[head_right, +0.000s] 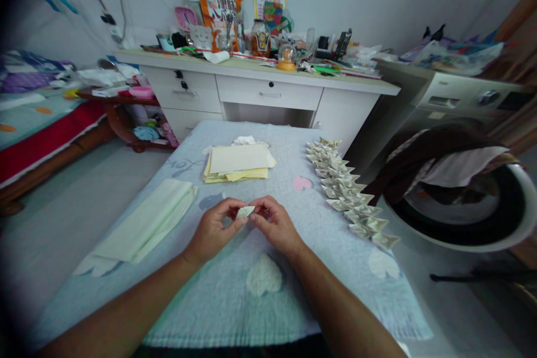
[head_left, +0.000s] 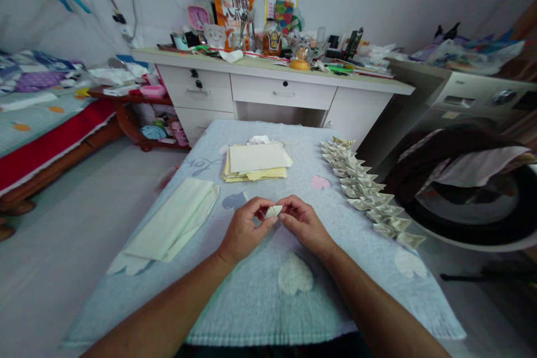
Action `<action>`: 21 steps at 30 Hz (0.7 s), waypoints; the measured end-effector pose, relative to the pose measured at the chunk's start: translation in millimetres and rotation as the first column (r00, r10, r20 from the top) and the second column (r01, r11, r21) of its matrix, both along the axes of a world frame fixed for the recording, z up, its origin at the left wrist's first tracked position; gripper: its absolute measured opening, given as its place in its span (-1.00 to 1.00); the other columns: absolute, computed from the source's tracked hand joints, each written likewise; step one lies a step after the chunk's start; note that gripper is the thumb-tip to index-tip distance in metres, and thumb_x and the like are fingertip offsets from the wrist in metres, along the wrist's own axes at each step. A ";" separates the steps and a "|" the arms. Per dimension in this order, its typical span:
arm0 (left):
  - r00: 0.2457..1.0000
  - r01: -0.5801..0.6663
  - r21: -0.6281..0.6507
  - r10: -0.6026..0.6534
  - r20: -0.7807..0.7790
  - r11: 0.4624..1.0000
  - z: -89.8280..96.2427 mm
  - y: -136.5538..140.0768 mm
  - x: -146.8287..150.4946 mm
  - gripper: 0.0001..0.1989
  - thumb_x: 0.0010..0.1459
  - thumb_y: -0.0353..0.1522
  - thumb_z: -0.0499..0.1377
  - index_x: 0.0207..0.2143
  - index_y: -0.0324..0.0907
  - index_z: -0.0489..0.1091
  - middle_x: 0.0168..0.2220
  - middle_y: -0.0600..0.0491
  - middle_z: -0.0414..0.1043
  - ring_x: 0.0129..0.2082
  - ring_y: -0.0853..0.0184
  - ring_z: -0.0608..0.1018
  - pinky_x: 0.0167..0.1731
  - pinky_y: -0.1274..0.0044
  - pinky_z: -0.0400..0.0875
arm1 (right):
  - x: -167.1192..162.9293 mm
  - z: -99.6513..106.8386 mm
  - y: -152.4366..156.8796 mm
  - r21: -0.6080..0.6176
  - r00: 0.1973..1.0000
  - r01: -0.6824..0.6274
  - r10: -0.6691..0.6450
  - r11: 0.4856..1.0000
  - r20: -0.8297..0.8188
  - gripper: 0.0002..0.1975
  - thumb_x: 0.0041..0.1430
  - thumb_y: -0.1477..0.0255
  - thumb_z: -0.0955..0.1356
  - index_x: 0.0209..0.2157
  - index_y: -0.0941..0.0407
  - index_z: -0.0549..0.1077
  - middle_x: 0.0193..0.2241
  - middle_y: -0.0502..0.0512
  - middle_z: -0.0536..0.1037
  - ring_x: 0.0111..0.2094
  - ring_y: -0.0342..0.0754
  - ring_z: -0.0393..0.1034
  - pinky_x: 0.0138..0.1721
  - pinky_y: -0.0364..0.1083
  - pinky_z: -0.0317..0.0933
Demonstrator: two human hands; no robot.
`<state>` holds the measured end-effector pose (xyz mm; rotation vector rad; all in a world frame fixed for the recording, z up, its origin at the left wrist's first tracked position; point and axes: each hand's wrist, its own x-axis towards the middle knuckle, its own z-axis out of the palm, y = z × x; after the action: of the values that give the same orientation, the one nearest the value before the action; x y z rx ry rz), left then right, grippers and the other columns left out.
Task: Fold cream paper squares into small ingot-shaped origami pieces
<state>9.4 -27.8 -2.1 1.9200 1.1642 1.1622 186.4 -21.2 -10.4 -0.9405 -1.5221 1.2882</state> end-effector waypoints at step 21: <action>0.968 0.099 0.312 -0.019 -0.250 0.945 -7.1 -3.6 4.0 -0.83 0.12 -0.51 0.14 -0.22 -0.14 0.37 -0.22 0.02 0.42 -0.17 0.31 0.46 -0.15 0.46 0.38 | -2.7 -2.8 1.3 -0.240 0.968 -0.033 -0.029 0.970 -0.250 -0.89 -0.09 0.52 0.36 -0.42 0.12 0.42 -0.58 -0.09 0.34 -0.53 -0.19 0.15 -0.44 -0.18 0.02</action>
<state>13.3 -31.4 -9.2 2.3873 1.0810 1.1646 183.7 -19.9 -13.2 -0.8878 -1.1877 1.5571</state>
